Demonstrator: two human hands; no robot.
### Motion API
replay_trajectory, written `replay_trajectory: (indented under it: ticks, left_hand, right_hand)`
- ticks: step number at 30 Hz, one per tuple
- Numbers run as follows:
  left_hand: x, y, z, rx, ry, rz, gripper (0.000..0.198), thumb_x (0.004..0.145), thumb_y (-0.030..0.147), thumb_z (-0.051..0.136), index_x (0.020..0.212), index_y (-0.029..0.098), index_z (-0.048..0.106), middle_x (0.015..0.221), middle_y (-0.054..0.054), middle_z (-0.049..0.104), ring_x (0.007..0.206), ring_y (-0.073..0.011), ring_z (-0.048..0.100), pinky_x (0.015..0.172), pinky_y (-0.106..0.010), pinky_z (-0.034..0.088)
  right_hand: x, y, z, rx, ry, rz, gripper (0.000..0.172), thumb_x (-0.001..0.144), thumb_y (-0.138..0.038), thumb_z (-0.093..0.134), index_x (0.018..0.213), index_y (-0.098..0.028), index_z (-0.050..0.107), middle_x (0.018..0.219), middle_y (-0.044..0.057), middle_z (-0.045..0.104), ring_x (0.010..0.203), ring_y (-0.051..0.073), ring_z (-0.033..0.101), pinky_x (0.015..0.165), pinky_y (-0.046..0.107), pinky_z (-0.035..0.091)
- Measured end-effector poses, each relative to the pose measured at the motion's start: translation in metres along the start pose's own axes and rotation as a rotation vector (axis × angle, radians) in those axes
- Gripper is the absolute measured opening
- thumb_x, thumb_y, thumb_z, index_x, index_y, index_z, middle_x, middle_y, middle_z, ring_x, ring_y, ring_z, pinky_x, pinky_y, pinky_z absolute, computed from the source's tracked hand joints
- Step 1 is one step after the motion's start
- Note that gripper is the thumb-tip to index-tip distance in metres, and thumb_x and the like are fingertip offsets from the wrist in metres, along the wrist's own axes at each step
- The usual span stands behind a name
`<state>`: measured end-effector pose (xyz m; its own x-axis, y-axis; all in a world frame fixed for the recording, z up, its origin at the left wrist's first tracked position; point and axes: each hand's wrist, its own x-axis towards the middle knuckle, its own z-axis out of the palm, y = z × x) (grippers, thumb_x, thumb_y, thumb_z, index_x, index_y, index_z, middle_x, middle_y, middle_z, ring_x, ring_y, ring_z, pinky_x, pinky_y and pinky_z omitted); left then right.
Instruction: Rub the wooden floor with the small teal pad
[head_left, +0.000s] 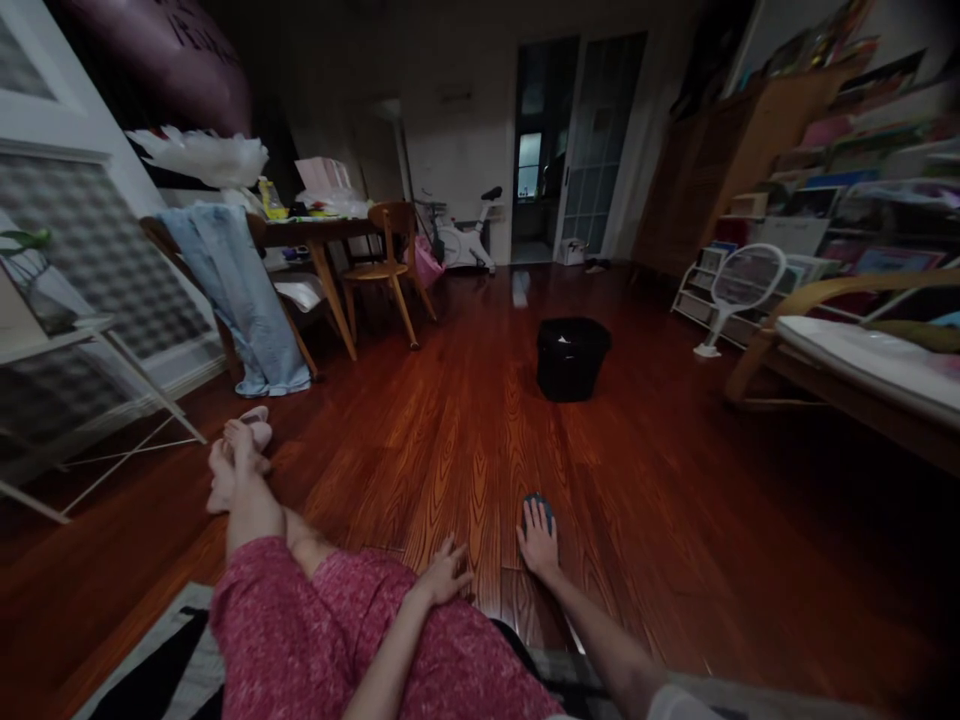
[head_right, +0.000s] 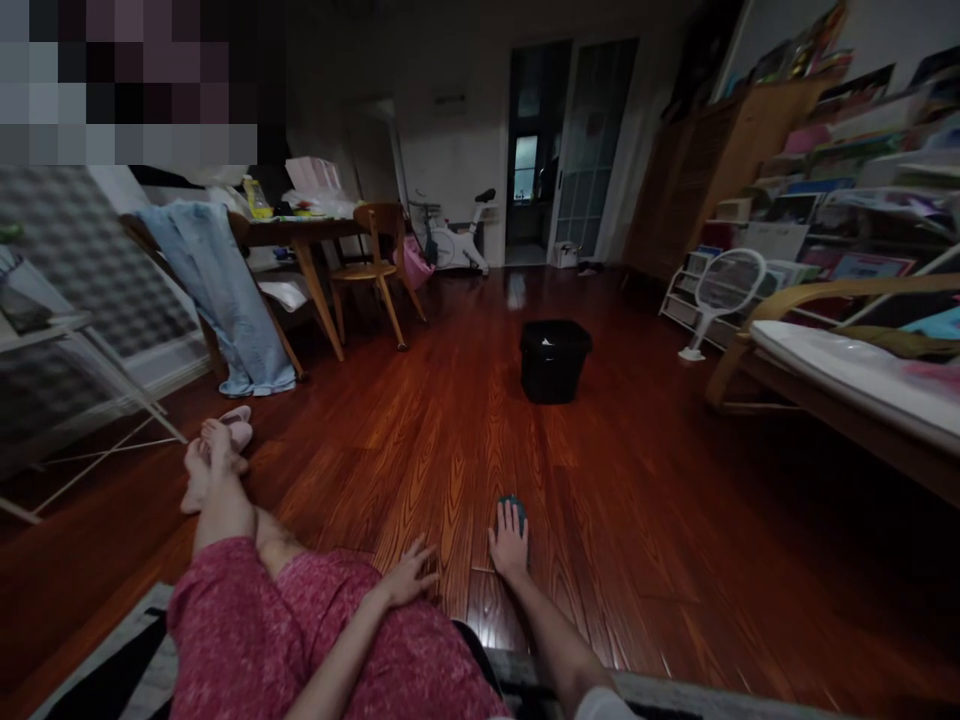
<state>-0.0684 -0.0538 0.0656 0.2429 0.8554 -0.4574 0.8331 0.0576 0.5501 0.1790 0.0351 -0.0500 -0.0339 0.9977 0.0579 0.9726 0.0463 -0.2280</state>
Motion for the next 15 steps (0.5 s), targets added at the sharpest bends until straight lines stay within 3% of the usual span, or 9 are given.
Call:
replay_trajectory:
  ticks: [4, 11, 15]
  left_hand:
    - [0.000, 0.001, 0.000, 0.002, 0.000, -0.007, 0.085, 0.087, 0.060, 0.053, 0.157, 0.017, 0.032, 0.169, -0.012, 0.003, 0.154, -0.0294, 0.014, 0.125, -0.039, 0.017]
    - [-0.005, 0.004, -0.003, 0.032, -0.008, -0.007, 0.082, 0.089, 0.058, 0.051, 0.157, 0.016, 0.031, 0.169, -0.012, 0.003, 0.154, -0.0307, 0.016, 0.124, -0.041, 0.018]
    - [-0.007, 0.003, -0.004, 0.036, -0.015, -0.003, 0.081, 0.089, 0.059, 0.050, 0.156, 0.017, 0.032, 0.169, -0.011, 0.003, 0.153, -0.0308, 0.017, 0.124, -0.041, 0.019]
  right_hand:
    - [-0.028, 0.009, 0.010, 0.015, -0.006, -0.092, 0.060, 0.099, -0.036, 0.025, 0.156, -0.020, 0.033, 0.165, 0.006, 0.027, 0.154, 0.022, 0.017, 0.124, 0.049, 0.014]
    - [-0.112, 0.072, 0.012, 0.029, -0.018, -0.319, 0.058, 0.101, -0.044, 0.026, 0.158, -0.031, 0.026, 0.166, -0.001, 0.026, 0.154, 0.019, 0.018, 0.124, 0.047, 0.021]
    - [-0.111, 0.098, 0.004, -0.004, 0.016, -0.243, 0.058, 0.101, -0.043, 0.024, 0.158, -0.031, 0.027, 0.165, -0.001, 0.029, 0.154, 0.017, 0.019, 0.124, 0.046, 0.021]
